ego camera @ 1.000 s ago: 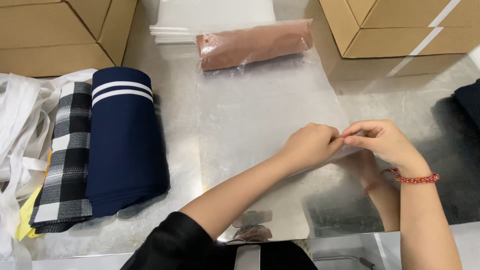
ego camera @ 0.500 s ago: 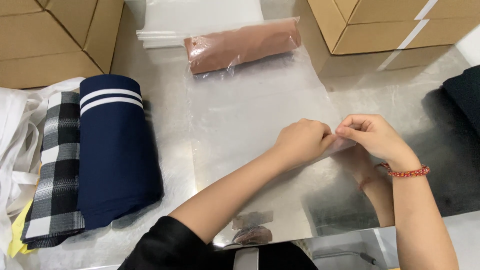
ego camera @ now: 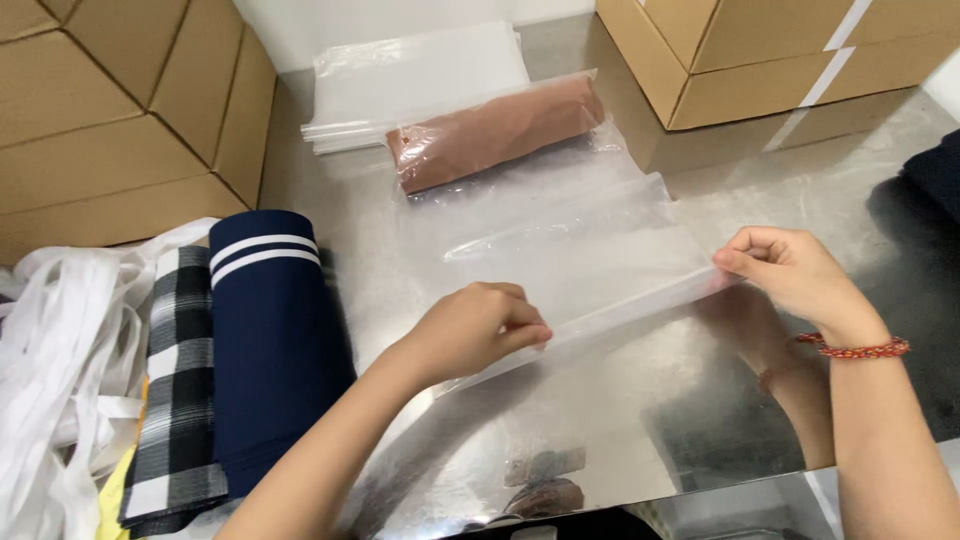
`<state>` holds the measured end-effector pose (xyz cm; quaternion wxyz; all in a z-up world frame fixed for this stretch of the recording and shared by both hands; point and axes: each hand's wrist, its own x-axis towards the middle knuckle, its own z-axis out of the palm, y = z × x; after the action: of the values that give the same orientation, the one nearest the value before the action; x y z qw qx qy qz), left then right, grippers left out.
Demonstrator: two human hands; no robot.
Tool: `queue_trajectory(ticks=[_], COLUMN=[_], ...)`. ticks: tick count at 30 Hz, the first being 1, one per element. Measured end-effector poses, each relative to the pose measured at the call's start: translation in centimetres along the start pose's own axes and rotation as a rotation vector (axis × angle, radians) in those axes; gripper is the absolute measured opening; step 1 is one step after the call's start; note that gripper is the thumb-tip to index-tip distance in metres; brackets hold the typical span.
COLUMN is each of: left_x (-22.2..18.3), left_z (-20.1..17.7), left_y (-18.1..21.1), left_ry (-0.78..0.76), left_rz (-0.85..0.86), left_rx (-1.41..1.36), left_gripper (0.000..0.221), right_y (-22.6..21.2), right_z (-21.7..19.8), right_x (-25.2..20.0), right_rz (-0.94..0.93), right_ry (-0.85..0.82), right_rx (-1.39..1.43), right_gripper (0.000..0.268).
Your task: The person writes on a yellow sticky note with a pencil and places it on a cardboard box tied with a white ribbon. They then move the box aside and place a rolled brown fabric item into a clear plastic bag, sealing it on a metal table.
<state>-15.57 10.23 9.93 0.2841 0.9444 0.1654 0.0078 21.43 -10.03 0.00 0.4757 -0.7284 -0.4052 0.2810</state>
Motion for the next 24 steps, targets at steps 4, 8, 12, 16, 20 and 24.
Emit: queue_trajectory(ticks=[4,8,12,16,20,24], left_x=[-5.0,-8.8,-10.3,-9.7,-7.1,-4.0], left_z=[-3.5,-4.7,-4.1,-3.0,-1.7,-1.8], left_y=[-2.2,-5.3,-7.4,-8.4,-10.3,-11.6], left_ry=[-0.033,0.034,0.073,0.078,0.333,0.498], left_rz=[-0.086,-0.098,-0.052,-0.095,-0.192,-0.327], left_rx=[-0.043,-0.129,-0.219,-0.319,-0.225,-0.413], left_gripper=[0.024,0.022,0.021,0.021,0.034,0.026], right_y=[1.7,4.5,8.2,6.8,5.1,-2.8], right_z=[-0.5,-0.1,-0.1,0.1,-0.4,2.2], right_x=[0.2,1.0,3.5,3.0,3.9,2.7], right_rz=[-0.02,-0.05,-0.109,-0.267,-0.216,-0.024], right_ry=[-0.006,-0.036,-0.037,-0.062,-0.113,0.105], right_rx=[0.021,0.04,-0.065,-0.018,0.114,-0.031], right_gripper=[0.019,0.02,0.017,0.034,0.045,0.029])
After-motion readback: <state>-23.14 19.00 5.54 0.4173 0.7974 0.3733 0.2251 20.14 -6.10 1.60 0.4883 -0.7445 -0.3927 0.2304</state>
